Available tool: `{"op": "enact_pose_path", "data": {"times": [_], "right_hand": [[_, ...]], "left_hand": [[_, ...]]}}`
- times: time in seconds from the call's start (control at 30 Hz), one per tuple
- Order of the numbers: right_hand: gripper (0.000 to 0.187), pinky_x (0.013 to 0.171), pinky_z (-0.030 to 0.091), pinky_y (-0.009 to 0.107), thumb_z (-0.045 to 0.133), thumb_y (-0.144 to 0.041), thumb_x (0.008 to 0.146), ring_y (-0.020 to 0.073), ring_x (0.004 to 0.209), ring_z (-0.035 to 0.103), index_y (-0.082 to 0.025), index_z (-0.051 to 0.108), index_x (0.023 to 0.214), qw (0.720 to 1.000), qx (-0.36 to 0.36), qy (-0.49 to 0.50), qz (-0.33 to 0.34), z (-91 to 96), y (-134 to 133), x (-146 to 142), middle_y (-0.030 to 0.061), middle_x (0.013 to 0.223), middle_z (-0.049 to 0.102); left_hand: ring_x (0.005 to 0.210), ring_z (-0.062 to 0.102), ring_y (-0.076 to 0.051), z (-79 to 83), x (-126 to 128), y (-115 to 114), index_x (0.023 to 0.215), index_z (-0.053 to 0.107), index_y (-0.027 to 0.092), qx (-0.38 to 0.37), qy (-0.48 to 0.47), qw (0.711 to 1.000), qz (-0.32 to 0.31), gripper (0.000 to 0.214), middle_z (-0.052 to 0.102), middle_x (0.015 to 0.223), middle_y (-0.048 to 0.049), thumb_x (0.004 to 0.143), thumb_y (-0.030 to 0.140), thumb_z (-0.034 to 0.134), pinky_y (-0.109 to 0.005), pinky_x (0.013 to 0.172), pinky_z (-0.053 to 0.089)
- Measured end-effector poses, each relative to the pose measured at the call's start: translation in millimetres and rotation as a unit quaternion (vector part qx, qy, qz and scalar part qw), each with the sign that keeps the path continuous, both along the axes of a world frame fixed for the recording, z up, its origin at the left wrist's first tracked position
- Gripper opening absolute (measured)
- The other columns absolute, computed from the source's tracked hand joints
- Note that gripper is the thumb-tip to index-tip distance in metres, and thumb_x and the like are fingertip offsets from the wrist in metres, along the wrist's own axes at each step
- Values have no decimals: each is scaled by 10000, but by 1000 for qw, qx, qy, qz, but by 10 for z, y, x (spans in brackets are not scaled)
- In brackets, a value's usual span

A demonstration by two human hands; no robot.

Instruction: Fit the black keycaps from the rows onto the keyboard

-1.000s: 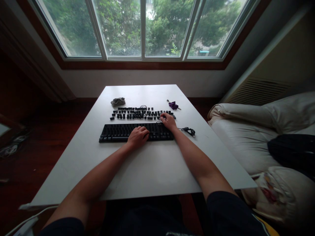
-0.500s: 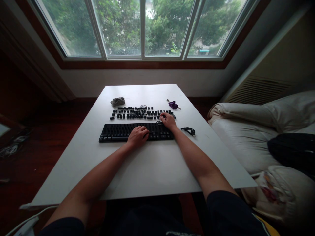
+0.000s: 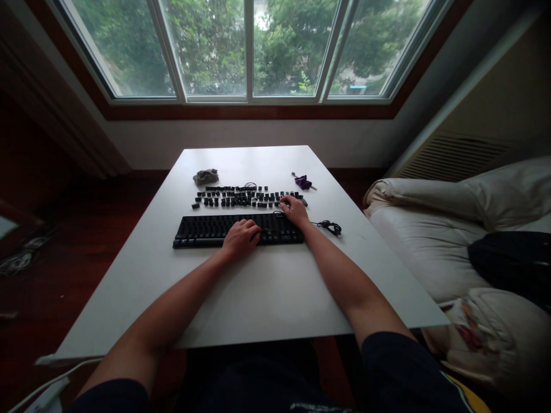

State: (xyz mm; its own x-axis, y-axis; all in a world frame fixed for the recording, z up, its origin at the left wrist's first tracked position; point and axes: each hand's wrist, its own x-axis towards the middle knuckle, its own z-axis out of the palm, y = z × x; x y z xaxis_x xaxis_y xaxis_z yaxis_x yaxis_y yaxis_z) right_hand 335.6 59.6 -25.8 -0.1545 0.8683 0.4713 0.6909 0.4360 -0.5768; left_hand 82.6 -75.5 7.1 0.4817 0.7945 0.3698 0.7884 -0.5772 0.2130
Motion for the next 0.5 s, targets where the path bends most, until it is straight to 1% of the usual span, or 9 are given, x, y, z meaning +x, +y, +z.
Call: {"op": "enact_pose_path", "data": {"times": [0.33,0.5], "right_hand": [[216,750,460,327,550,-322,872,215,739,603,-208,697,981,1000,-1,-9,-4,33,-25,0,56,872,703],[220,773,464,332,554,-328,871,224,775,609,-205,700,981,1000,-3,-5,-5,61,-44,-9,63,897,708]], "left_hand": [[979,563,-227,13,4,-9,1030,695,241,-4,-2,1000,0,208,655,1058,-67,963,288,504,-399,901,444],[989,562,-231,16,0,-8,1035,695,242,-8,-5,1000,1,207,654,1061,-69,959,287,508,-401,903,441]]}}
